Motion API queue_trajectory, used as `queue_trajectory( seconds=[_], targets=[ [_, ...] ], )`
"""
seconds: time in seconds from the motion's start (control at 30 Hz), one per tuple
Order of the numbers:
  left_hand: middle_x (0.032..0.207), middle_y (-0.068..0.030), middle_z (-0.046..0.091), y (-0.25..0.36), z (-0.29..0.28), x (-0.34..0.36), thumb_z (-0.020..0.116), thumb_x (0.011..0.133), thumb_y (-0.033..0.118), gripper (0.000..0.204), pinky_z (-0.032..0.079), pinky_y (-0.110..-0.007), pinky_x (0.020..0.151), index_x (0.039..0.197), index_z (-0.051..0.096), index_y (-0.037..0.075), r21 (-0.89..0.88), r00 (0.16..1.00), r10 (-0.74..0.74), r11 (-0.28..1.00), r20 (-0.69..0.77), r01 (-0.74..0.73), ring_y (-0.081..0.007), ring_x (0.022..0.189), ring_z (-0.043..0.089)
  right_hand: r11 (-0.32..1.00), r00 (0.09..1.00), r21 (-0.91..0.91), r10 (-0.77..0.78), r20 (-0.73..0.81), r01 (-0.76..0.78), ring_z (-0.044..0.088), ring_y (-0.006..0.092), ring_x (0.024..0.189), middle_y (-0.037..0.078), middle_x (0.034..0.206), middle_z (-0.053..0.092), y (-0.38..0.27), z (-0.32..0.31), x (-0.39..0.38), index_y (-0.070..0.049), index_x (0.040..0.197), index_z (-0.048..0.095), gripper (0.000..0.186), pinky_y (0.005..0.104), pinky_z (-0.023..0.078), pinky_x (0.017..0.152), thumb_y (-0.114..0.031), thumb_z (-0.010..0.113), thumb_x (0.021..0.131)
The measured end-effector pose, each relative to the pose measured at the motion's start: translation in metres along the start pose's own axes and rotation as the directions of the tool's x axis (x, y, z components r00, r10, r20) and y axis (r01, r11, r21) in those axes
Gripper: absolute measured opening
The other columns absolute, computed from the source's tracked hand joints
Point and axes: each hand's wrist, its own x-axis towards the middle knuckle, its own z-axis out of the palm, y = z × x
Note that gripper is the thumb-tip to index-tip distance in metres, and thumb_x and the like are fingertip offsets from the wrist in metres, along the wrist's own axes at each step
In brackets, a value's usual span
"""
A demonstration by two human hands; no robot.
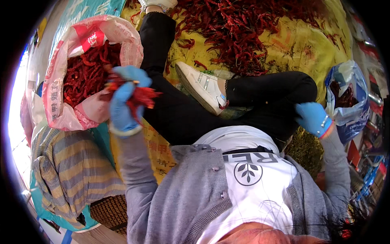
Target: The person sits on a tarp and removes stems from dried red chili peppers by hand. They pick up peppers from a large pile, pull off the stems, and place the de-stemmed peppers into a nearby bag.
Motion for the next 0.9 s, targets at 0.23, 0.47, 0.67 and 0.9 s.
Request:
queue_trajectory(
  seconds=[0.23,0.47,0.67,0.9],
  targets=[
    [0.098,-0.0062,0.059,0.131,-0.048,0.031,0.064,0.082,0.010,0.026,0.043,-0.026,0.084,0.103,0.054,-0.002,0.944,0.947,0.219,0.281,-0.236,0.171,-0.0112,0.095,0.053,0.675,0.959,0.700,-0.039,-0.282,0.233,0.058,0.0341,0.067,0.017,0.075,0.061,-0.121,0.070,0.161,-0.003,0.091,0.054,0.023,0.0384,0.047,0.062,-0.023,0.062,0.082],
    [0.109,-0.0147,0.057,0.105,-0.035,0.024,0.064,0.080,0.011,0.039,0.041,-0.036,0.091,0.115,0.053,-0.001,0.798,0.838,0.446,-0.603,0.314,0.022,-0.0261,0.102,0.053,-0.065,0.987,0.988,0.082,-0.137,0.142,0.051,0.0082,0.059,0.003,0.068,0.058,-0.121,0.035,0.137,-0.001,0.084,0.055,0.011,0.0231,0.043,0.056,-0.012,0.058,0.087],
    [0.089,-0.0096,0.062,-0.098,0.062,-0.015,0.064,0.083,0.020,0.029,0.047,-0.028,0.071,0.104,0.059,0.001,0.875,0.964,-0.187,0.478,0.191,-0.080,-0.0167,0.080,0.059,0.011,0.875,0.909,0.266,-0.405,0.417,0.046,0.0036,0.060,0.002,0.069,0.053,-0.139,0.006,0.110,0.000,0.084,0.054,0.009,0.0185,0.039,0.053,-0.008,0.058,0.087],
    [0.070,-0.0090,0.056,-0.140,0.077,-0.022,0.056,0.089,0.014,0.013,0.042,-0.027,0.054,0.088,0.059,0.001,0.681,0.921,-0.272,0.732,0.277,0.012,-0.0161,0.059,0.053,0.062,0.866,0.920,0.319,-0.385,0.386,0.045,0.0033,0.057,0.000,0.065,0.051,-0.129,0.016,0.094,-0.004,0.083,0.051,0.010,0.0189,0.035,0.047,-0.010,0.054,0.090]
  ],
)
